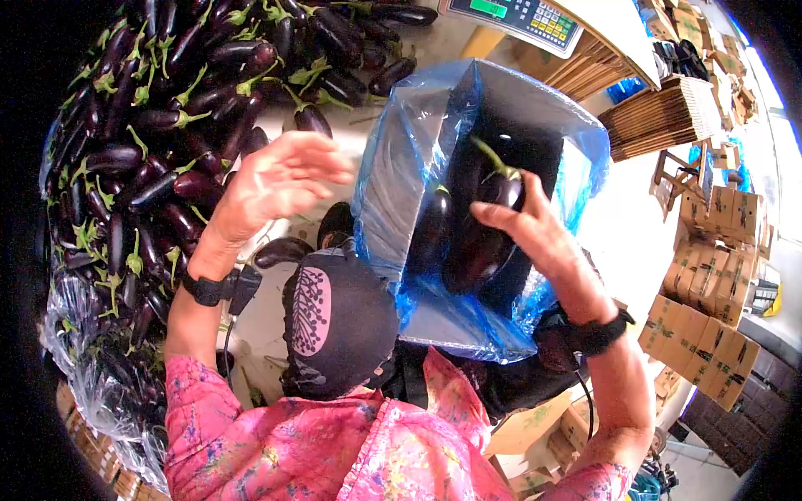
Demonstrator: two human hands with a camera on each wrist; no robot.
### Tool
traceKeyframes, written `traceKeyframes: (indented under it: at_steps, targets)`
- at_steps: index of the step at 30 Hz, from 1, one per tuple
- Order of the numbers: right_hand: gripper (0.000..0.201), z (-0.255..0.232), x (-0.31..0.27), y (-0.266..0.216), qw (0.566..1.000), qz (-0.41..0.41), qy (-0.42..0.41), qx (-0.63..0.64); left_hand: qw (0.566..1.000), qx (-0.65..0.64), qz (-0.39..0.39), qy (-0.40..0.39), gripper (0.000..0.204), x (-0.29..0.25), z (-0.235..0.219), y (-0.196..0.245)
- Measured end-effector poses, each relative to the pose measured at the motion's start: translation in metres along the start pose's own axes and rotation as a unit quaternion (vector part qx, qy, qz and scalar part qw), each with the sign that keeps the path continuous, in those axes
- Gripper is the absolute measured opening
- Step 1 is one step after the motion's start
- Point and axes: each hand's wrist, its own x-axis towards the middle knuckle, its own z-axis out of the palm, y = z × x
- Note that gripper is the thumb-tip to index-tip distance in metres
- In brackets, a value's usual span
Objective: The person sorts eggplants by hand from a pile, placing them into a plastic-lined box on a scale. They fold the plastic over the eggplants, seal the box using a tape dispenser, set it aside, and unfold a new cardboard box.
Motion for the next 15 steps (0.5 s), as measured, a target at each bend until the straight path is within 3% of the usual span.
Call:
traceKeyframes:
  at_steps: [2,3,5,7,9,11,13,14,15]
  targets:
    - [0.083,0.015,0.007,0.022,0.999,0.016,0.003,-0.052,0.989,-0.001,-0.030,0.145,0.047,-0.027,-0.024,-0.032]
    - [0.085,0.018,0.030,0.059,0.997,0.033,-0.006,-0.071,0.980,0.013,-0.059,0.190,0.046,-0.040,-0.033,-0.051]
    - [0.086,0.035,0.046,0.077,0.987,0.046,-0.011,-0.152,0.950,0.045,-0.120,0.286,0.044,-0.071,-0.047,-0.093]
    - [0.088,0.038,0.056,0.091,0.985,-0.009,-0.028,-0.168,0.934,0.093,-0.160,0.304,0.038,-0.110,-0.058,-0.150]
    - [0.090,0.041,0.059,0.097,0.978,-0.056,-0.018,-0.198,0.924,0.050,-0.198,0.322,0.032,-0.152,-0.070,-0.210]
    - [0.095,0.051,0.048,0.096,0.927,-0.084,0.039,-0.364,0.911,0.117,-0.185,0.350,0.028,-0.168,-0.068,-0.219]
    - [0.100,0.054,0.048,0.104,0.926,-0.081,0.029,-0.368,0.882,0.144,-0.186,0.408,0.025,-0.167,-0.068,-0.217]
    - [0.101,0.043,0.056,0.119,0.962,-0.116,-0.017,-0.248,0.880,0.143,-0.179,0.417,0.025,-0.167,-0.076,-0.223]
    - [0.103,0.045,0.051,0.115,0.966,-0.087,-0.016,-0.242,0.877,0.140,-0.172,0.427,0.026,-0.165,-0.086,-0.234]
